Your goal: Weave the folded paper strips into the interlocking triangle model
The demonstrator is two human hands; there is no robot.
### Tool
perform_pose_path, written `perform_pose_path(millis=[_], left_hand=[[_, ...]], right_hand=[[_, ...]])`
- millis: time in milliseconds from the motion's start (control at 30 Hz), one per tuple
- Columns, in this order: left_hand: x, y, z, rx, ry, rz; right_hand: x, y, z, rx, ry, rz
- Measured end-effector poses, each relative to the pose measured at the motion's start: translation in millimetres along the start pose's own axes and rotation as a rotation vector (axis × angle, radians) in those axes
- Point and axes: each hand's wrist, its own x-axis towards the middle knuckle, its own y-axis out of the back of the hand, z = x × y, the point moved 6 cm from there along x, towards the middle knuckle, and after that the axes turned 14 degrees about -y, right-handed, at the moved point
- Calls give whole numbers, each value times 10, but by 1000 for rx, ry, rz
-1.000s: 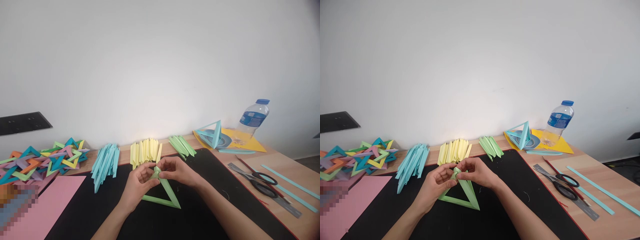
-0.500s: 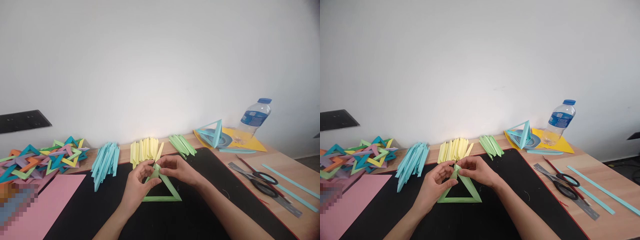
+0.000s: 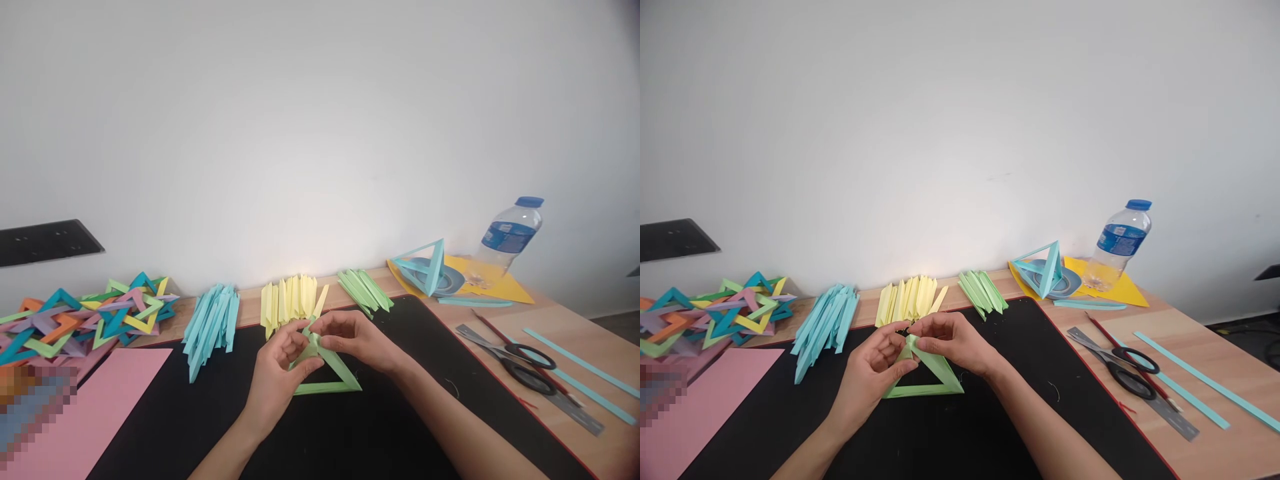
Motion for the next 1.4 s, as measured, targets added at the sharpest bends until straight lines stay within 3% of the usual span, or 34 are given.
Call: perform_pose_path(millis=[267, 533, 900, 1200, 1400], left_hand=[[-11, -8, -8, -27, 52, 49], [4, 10, -15, -84, 120, -7], [10, 75, -57, -142, 158, 74], [38, 38, -32, -204, 130, 32], [29, 13, -10, -218, 140, -6]], right_hand=[[18, 2, 15, -27, 9, 32], [36, -6, 48, 53, -11, 37], [14, 2, 18, 53, -4, 33], [-1, -58, -2, 59, 34, -72], [-1, -42, 8, 37, 38, -49]])
